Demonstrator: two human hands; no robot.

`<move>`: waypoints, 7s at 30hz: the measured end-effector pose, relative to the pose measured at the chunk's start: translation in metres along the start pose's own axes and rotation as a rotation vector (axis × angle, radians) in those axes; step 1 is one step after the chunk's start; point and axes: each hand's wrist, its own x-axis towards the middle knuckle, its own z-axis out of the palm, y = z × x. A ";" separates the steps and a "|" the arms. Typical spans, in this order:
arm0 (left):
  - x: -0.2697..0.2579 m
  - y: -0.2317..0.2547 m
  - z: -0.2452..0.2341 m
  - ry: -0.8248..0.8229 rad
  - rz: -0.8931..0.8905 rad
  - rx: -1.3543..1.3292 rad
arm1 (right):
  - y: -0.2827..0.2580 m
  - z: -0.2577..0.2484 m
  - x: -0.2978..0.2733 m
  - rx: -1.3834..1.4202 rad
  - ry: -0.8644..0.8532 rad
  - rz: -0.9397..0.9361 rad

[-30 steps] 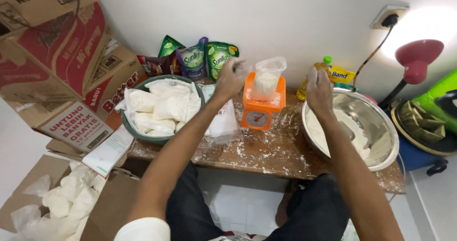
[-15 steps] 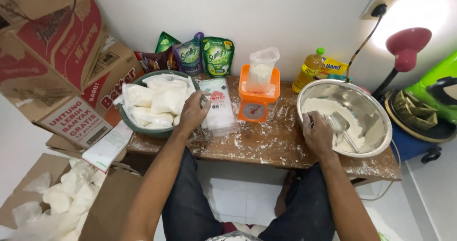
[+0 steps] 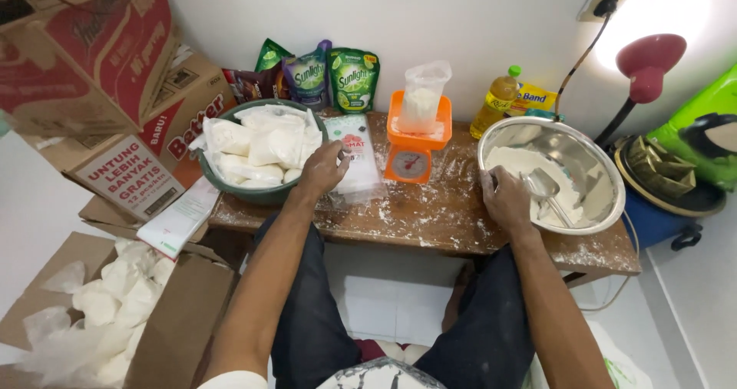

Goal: Portioning flour from a large bowl into small plastic bags, weighing them on a scale, and then placing the bags into a larger sack.

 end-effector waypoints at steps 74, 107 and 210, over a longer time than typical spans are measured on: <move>0.031 0.133 0.048 -0.352 -0.518 -0.393 | -0.097 0.001 0.045 0.827 -0.378 0.370; 0.008 0.113 0.073 -0.394 -0.566 -0.310 | -0.070 0.059 0.015 0.328 -0.189 0.144; -0.011 0.116 0.057 -0.250 -0.237 -0.550 | -0.095 0.028 0.001 0.895 -0.340 0.135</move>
